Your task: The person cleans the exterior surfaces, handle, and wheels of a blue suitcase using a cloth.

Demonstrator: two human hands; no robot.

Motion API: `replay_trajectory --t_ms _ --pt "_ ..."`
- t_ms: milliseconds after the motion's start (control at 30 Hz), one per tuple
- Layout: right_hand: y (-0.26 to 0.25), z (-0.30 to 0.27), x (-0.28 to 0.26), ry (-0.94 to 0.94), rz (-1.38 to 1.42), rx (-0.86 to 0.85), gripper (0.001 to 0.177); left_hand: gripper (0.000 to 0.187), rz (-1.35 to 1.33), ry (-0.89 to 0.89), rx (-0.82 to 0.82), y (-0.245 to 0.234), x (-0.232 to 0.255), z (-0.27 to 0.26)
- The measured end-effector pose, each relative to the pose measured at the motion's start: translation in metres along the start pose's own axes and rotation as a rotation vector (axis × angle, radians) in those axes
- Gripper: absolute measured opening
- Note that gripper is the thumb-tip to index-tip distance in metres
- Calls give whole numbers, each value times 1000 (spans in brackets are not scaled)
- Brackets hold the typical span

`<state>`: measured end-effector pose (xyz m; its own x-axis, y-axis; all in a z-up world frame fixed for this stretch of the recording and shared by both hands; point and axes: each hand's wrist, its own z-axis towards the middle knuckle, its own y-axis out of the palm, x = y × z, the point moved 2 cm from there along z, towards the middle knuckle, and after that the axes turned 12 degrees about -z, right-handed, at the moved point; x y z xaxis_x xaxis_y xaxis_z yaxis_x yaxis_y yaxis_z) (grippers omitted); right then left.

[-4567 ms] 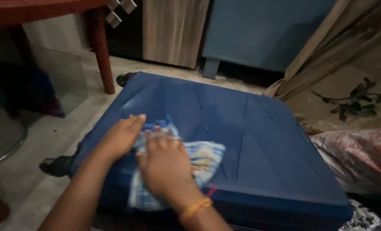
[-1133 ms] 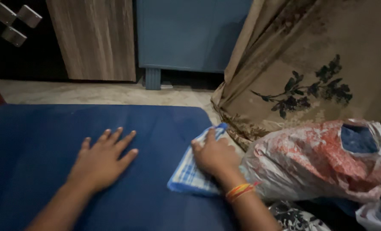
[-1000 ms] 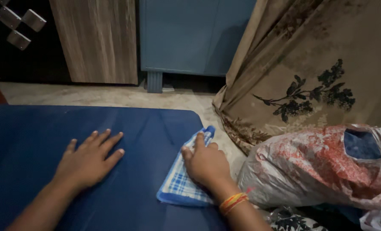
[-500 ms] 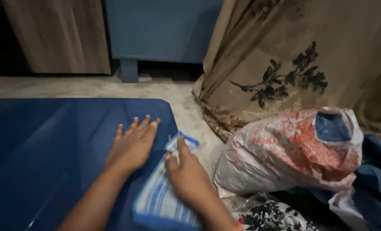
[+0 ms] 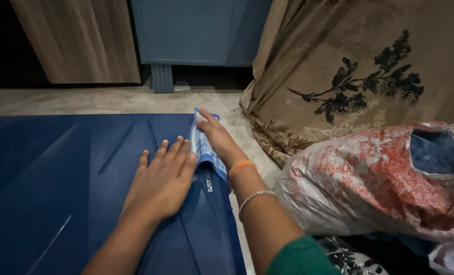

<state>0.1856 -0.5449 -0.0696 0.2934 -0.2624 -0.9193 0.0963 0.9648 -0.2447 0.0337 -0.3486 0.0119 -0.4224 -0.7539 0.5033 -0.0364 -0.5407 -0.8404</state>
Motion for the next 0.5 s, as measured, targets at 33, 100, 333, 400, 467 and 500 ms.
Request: replay_trajectory --t_ms 33,100,333,400,467,500 --pt "-1 -5 8 -22 42 27 67 65 -5 -5 11 0 0 -1" --pt "-2 -26 20 -64 122 84 64 63 4 -1 32 1 -2 -1" --pt "14 -184 -9 482 461 26 66 60 -19 21 101 5 -7 1" --pt "15 -213 -64 312 -173 186 63 60 -61 39 125 9 -7 2" --pt "29 -236 -122 308 -664 192 64 60 -125 44 155 7 -11 1" --pt "40 -241 -146 403 -845 122 67 60 -184 43 173 7 -12 1"
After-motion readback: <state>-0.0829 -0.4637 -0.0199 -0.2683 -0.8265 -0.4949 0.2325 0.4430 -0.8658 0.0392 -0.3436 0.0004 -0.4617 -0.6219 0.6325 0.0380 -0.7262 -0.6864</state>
